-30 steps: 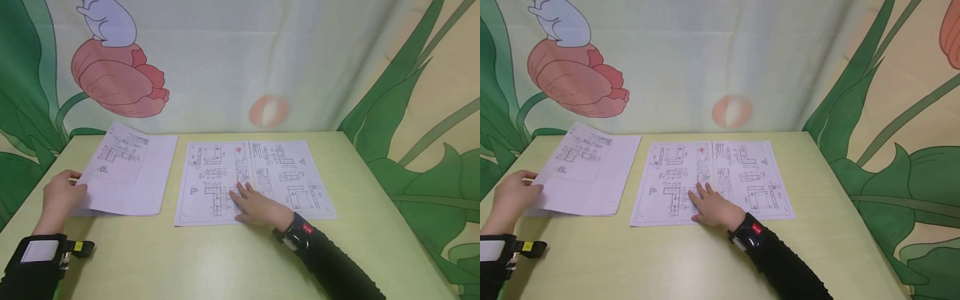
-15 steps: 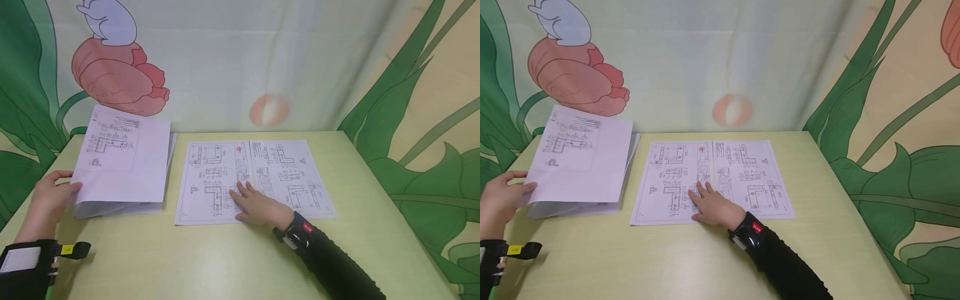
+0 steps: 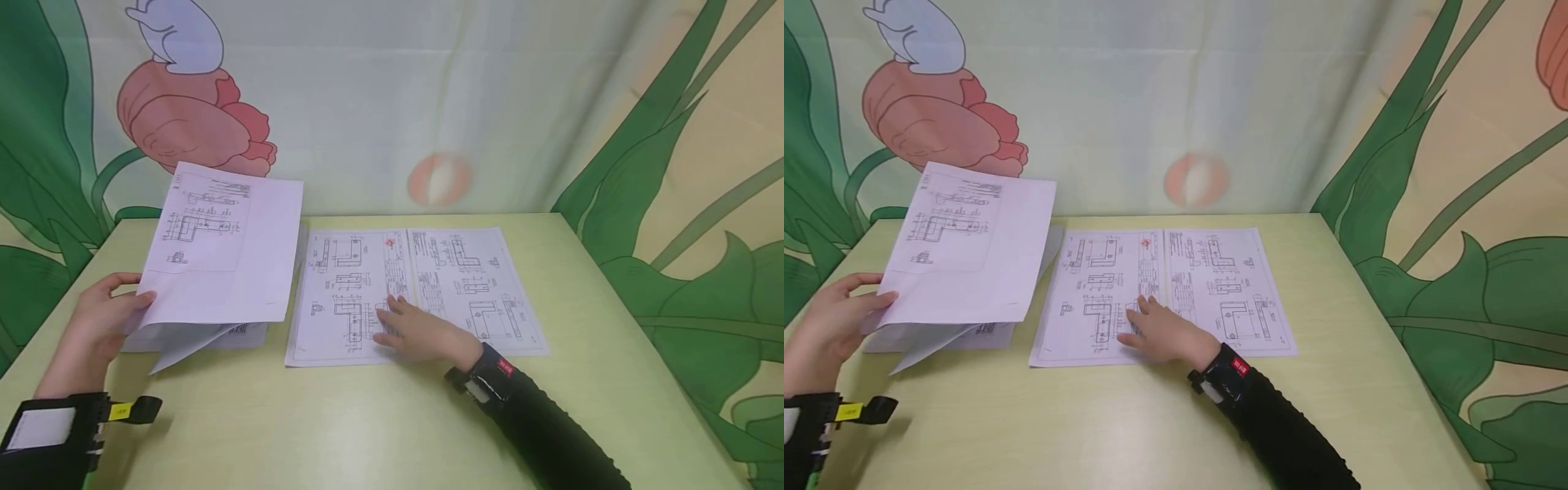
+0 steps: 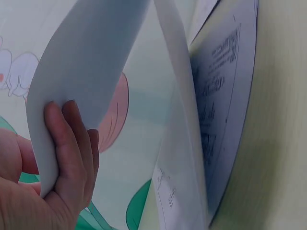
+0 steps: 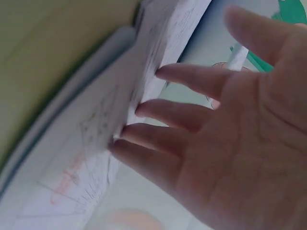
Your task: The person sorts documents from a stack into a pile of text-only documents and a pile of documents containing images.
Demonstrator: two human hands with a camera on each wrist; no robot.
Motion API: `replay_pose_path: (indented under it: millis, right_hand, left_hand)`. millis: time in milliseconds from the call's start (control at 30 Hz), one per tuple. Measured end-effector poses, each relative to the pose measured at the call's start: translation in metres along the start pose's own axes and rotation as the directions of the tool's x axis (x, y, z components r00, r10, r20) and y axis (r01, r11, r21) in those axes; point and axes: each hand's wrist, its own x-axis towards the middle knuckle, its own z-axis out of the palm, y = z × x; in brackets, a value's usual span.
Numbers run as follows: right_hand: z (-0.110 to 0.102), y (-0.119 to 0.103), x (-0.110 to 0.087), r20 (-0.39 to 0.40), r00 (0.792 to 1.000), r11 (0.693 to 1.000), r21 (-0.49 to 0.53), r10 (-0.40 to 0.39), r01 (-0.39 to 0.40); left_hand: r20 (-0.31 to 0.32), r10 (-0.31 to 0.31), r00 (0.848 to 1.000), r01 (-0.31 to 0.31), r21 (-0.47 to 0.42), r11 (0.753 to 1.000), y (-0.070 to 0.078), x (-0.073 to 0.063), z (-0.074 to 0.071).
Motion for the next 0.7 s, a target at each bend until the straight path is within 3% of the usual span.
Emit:
replay_pose_path:
  millis: [100, 167, 200, 233, 267, 333, 400, 467, 500, 533, 700]
  right_hand:
    - [-0.002, -0.001, 0.002, -0.040, 0.999, 0.986, 0.167, 0.021, -0.015]
    - [-0.004, -0.004, 0.003, -0.052, 0.998, 0.942, 0.334, 0.045, -0.025]
    - [-0.006, -0.005, 0.003, -0.048, 0.998, 0.899, 0.437, 0.047, -0.021]
    - [-0.008, -0.006, 0.003, -0.035, 0.998, 0.840, 0.542, 0.048, -0.021]
    - [-0.009, -0.007, 0.003, -0.016, 0.999, 0.761, 0.649, 0.040, -0.020]
    - [-0.013, -0.008, 0.004, 0.038, 0.999, 0.550, 0.834, 0.017, -0.041]
    - [-0.015, -0.007, 0.005, 0.104, 0.994, 0.297, 0.950, -0.020, -0.094]
    - [-0.016, -0.005, 0.007, 0.156, 0.987, 0.100, 0.983, -0.030, -0.152]
    - [-0.017, -0.004, 0.008, 0.175, 0.984, 0.023, 0.984, -0.030, -0.174]
    - [-0.016, -0.003, 0.009, 0.187, 0.982, -0.036, 0.981, -0.034, -0.188]
    - [-0.014, 0.003, 0.011, 0.178, 0.984, -0.242, 0.954, -0.016, -0.177]
  left_hand:
    - [0.029, 0.025, 0.999, -0.024, -0.020, 0.999, 0.007, -0.003, 0.011]
    - [0.054, 0.041, 0.998, -0.040, -0.026, 0.999, 0.013, -0.007, 0.020]
    - [0.064, 0.050, 0.997, -0.048, -0.031, 0.998, 0.016, -0.008, 0.025]
    - [0.075, 0.060, 0.995, -0.057, -0.037, 0.998, 0.020, -0.010, 0.030]
    - [0.086, 0.072, 0.994, -0.069, -0.040, 0.997, 0.023, -0.012, 0.035]
    - [0.108, 0.102, 0.989, -0.097, -0.051, 0.994, 0.030, -0.016, 0.045]
    - [0.130, 0.136, 0.982, -0.128, -0.068, 0.989, 0.037, -0.020, 0.055]
    - [0.158, 0.163, 0.974, -0.150, -0.087, 0.985, 0.043, -0.024, 0.065]
    - [0.172, 0.174, 0.970, -0.159, -0.100, 0.982, 0.046, -0.026, 0.070]
    - [0.188, 0.183, 0.965, -0.164, -0.110, 0.980, 0.049, -0.028, 0.076]
    - [0.261, 0.196, 0.945, -0.159, -0.158, 0.975, 0.060, -0.039, 0.100]
